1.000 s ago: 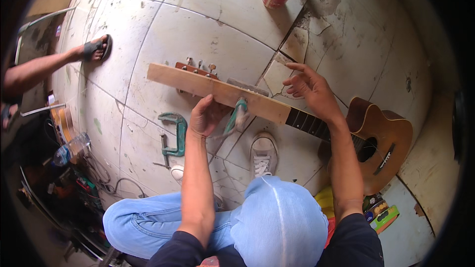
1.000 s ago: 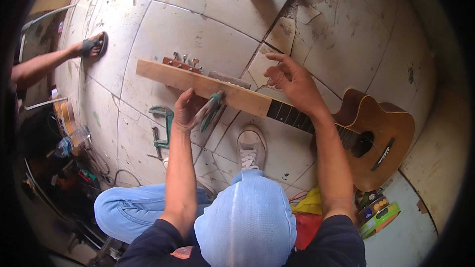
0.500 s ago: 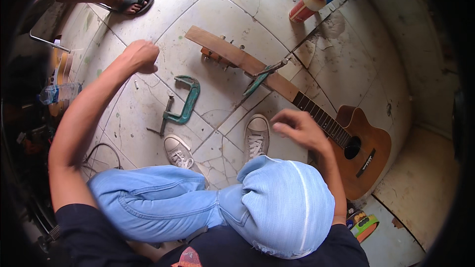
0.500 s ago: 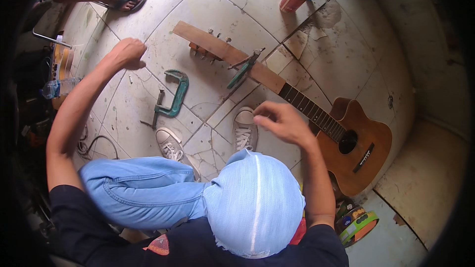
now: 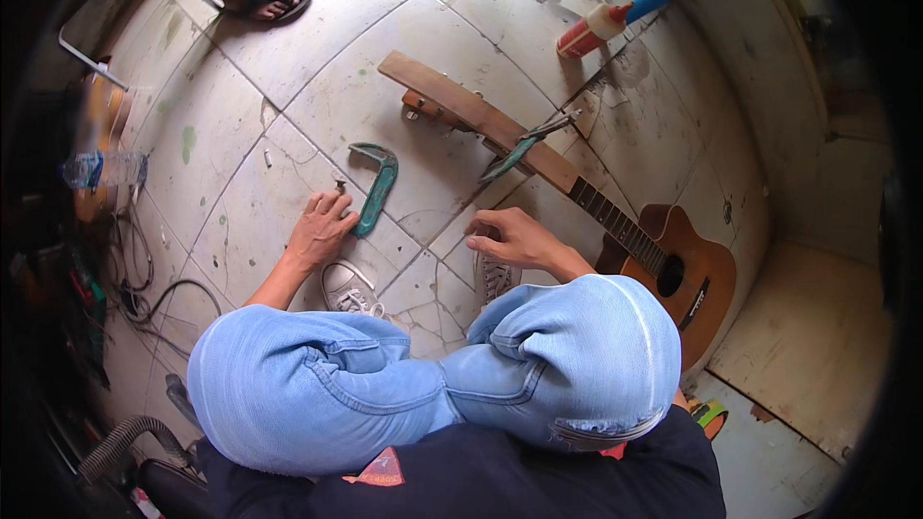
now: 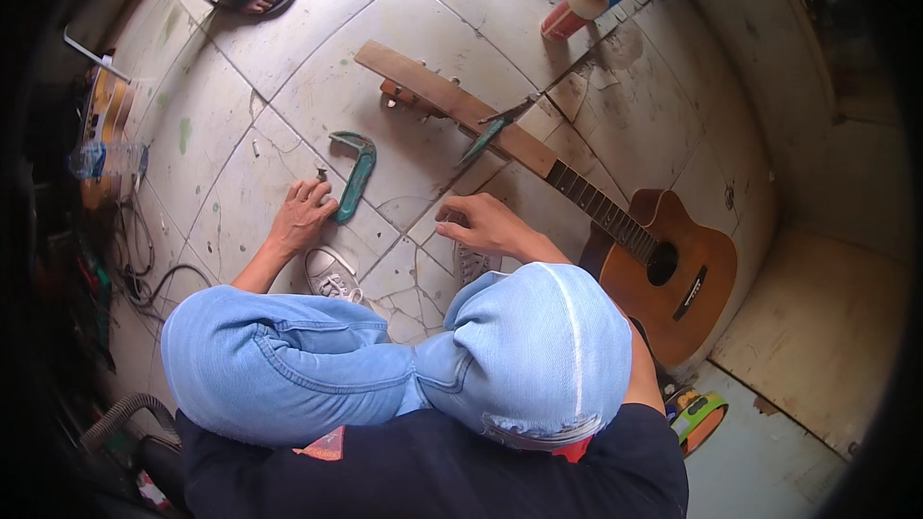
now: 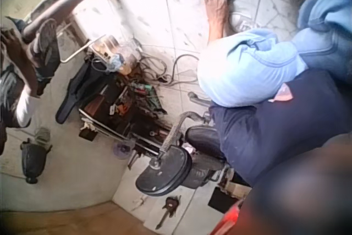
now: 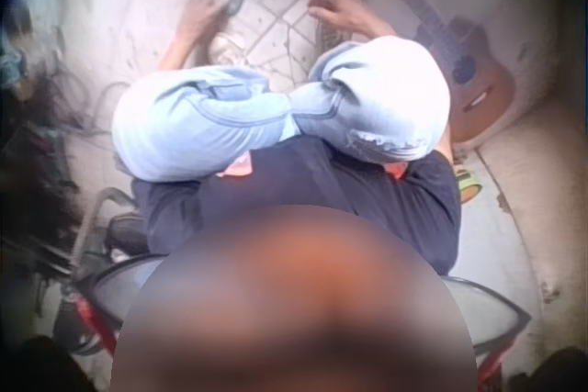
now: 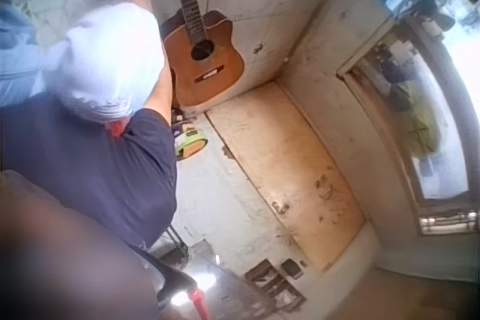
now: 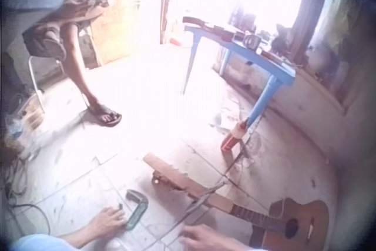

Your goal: The person sits on the floor and uses a green C-clamp to secure a wooden block against the headstock of an acoustic guitar. They tighten the clamp, adjust the position of the wood and guitar, and then remove the clamp to inspect the headstock area.

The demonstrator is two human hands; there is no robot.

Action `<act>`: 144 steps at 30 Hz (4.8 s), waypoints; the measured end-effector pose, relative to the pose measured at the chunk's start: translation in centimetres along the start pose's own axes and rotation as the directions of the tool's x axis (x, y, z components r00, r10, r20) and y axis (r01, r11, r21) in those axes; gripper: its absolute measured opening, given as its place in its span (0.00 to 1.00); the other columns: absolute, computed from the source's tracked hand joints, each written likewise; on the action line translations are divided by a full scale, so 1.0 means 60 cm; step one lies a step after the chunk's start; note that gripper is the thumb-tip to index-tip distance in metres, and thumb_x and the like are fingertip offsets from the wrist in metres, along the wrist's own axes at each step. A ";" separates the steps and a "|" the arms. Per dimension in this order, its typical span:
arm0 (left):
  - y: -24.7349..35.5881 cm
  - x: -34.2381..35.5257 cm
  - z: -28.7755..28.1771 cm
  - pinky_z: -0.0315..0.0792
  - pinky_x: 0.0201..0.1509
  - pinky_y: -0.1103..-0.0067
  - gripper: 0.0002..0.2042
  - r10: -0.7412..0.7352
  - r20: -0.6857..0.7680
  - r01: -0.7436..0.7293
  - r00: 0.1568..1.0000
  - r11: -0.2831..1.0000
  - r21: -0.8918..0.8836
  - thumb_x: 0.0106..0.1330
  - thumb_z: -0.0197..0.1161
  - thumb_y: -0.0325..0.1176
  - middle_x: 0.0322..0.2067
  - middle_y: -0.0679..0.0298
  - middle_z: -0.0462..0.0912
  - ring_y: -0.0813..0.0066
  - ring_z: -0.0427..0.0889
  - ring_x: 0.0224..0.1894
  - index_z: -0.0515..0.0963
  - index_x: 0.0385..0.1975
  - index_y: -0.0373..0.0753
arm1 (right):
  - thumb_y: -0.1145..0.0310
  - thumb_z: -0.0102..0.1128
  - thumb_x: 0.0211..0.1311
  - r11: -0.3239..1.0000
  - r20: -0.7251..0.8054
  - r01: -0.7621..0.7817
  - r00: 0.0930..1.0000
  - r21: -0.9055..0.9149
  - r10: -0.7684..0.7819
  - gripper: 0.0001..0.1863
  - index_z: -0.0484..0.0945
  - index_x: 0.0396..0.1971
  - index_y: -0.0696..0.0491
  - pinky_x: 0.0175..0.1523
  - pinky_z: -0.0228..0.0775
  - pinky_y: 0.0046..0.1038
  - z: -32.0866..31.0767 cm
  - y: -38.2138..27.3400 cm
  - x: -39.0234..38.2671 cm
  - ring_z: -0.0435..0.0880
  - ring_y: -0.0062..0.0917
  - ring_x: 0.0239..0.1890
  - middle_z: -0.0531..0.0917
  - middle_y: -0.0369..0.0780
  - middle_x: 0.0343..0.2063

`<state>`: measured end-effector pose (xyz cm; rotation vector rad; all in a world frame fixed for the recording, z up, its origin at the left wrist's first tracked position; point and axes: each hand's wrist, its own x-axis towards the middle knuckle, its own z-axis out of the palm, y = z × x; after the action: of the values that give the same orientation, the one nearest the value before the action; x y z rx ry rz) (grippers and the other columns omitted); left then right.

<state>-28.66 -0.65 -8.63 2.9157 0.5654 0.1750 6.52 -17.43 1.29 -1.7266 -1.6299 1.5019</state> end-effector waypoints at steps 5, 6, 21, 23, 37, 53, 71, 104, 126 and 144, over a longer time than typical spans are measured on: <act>-0.007 -0.011 0.017 0.71 0.58 0.62 0.21 0.159 -0.044 -0.158 0.986 0.987 0.028 0.55 0.75 0.44 0.42 0.53 0.76 0.55 0.78 0.49 0.75 0.41 0.38 | 0.60 0.68 0.65 0.931 0.071 0.266 0.964 -0.251 -0.256 0.20 0.79 0.52 0.54 0.49 0.77 0.39 0.038 -0.013 0.064 0.84 0.43 0.43 0.84 0.47 0.43; -0.006 -0.005 0.017 0.71 0.58 0.62 0.21 0.199 -0.040 -0.198 0.979 0.980 0.019 0.56 0.75 0.44 0.42 0.53 0.77 0.54 0.78 0.48 0.75 0.40 0.38 | 0.60 0.69 0.64 0.903 0.077 0.307 0.952 -0.301 -0.297 0.23 0.78 0.55 0.53 0.50 0.77 0.40 0.041 -0.016 0.068 0.83 0.43 0.45 0.83 0.48 0.46; 0.099 0.154 -0.186 0.77 0.38 0.68 0.24 0.245 0.671 0.477 0.700 0.540 -0.694 0.73 0.61 0.51 0.30 0.53 0.87 0.63 0.89 0.34 0.81 0.37 0.29 | 0.59 0.69 0.63 0.789 0.233 0.466 0.885 -0.401 -0.404 0.15 0.82 0.39 0.55 0.37 0.78 0.41 0.048 -0.092 0.082 0.86 0.44 0.33 0.86 0.46 0.34; 0.115 0.170 -0.171 0.78 0.39 0.70 0.24 0.273 0.642 0.487 0.716 0.465 -0.740 0.74 0.61 0.51 0.33 0.56 0.88 0.67 0.90 0.36 0.81 0.38 0.29 | 0.61 0.70 0.63 0.805 0.269 0.444 0.893 -0.394 -0.361 0.13 0.83 0.39 0.55 0.37 0.78 0.41 0.030 -0.085 0.067 0.86 0.45 0.32 0.85 0.47 0.34; 0.165 0.135 -0.021 0.76 0.40 0.78 0.11 -0.202 0.366 0.349 0.908 -0.119 -0.930 0.66 0.69 0.37 0.31 0.64 0.86 0.79 0.82 0.33 0.84 0.38 0.35 | 0.69 0.69 0.67 0.978 -0.406 -0.075 0.902 0.193 0.149 0.21 0.81 0.58 0.56 0.44 0.82 0.28 -0.010 0.031 -0.228 0.87 0.22 0.38 0.87 0.37 0.38; 0.323 0.258 0.025 0.74 0.61 0.61 0.33 -0.006 -0.155 -0.138 0.988 0.423 -0.896 0.61 0.72 0.37 0.55 0.48 0.76 0.47 0.77 0.58 0.67 0.65 0.34 | 0.65 0.65 0.72 0.790 -0.689 -0.016 0.478 0.613 0.545 0.15 0.82 0.41 0.64 0.36 0.88 0.27 0.015 0.000 -0.086 0.88 0.24 0.35 0.87 0.42 0.34; 0.327 0.308 0.058 0.71 0.56 0.58 0.24 0.085 -0.010 -0.044 0.996 0.420 -0.906 0.64 0.65 0.26 0.48 0.50 0.75 0.46 0.76 0.53 0.68 0.60 0.37 | 0.58 0.64 0.73 0.879 -0.656 -0.001 0.666 0.476 0.356 0.21 0.83 0.52 0.61 0.31 0.79 0.21 -0.066 0.041 -0.128 0.85 0.18 0.30 0.85 0.39 0.30; 0.301 0.309 0.055 0.71 0.60 0.58 0.28 0.146 0.058 -0.002 0.987 0.383 -0.924 0.62 0.63 0.21 0.55 0.52 0.74 0.47 0.75 0.57 0.66 0.64 0.40 | 0.73 0.71 0.62 0.962 -0.590 -0.271 0.783 -0.039 0.196 0.13 0.85 0.45 0.61 0.40 0.76 0.25 -0.215 -0.108 -0.112 0.85 0.20 0.33 0.88 0.45 0.38; 0.287 0.298 0.058 0.74 0.55 0.61 0.31 0.100 0.078 0.036 0.992 0.363 -0.931 0.61 0.60 0.16 0.45 0.49 0.79 0.48 0.82 0.51 0.65 0.66 0.43 | 0.65 0.73 0.61 0.940 -0.654 -0.179 0.754 -0.291 -0.059 0.13 0.86 0.43 0.54 0.31 0.75 0.26 -0.207 -0.082 -0.097 0.87 0.25 0.28 0.88 0.44 0.30; 0.275 0.309 0.038 0.71 0.61 0.60 0.31 0.150 0.167 0.117 0.975 0.294 -0.949 0.68 0.62 0.21 0.57 0.51 0.76 0.49 0.78 0.58 0.62 0.71 0.45 | 0.80 0.59 0.65 0.997 -0.594 0.047 0.801 -0.067 -0.078 0.17 0.79 0.54 0.58 0.44 0.78 0.23 -0.227 -0.052 -0.086 0.86 0.21 0.38 0.90 0.42 0.42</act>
<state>-5.32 -9.04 -6.30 1.6627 0.2177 0.1134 17.26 -15.48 11.45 -1.8900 -1.3633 0.7560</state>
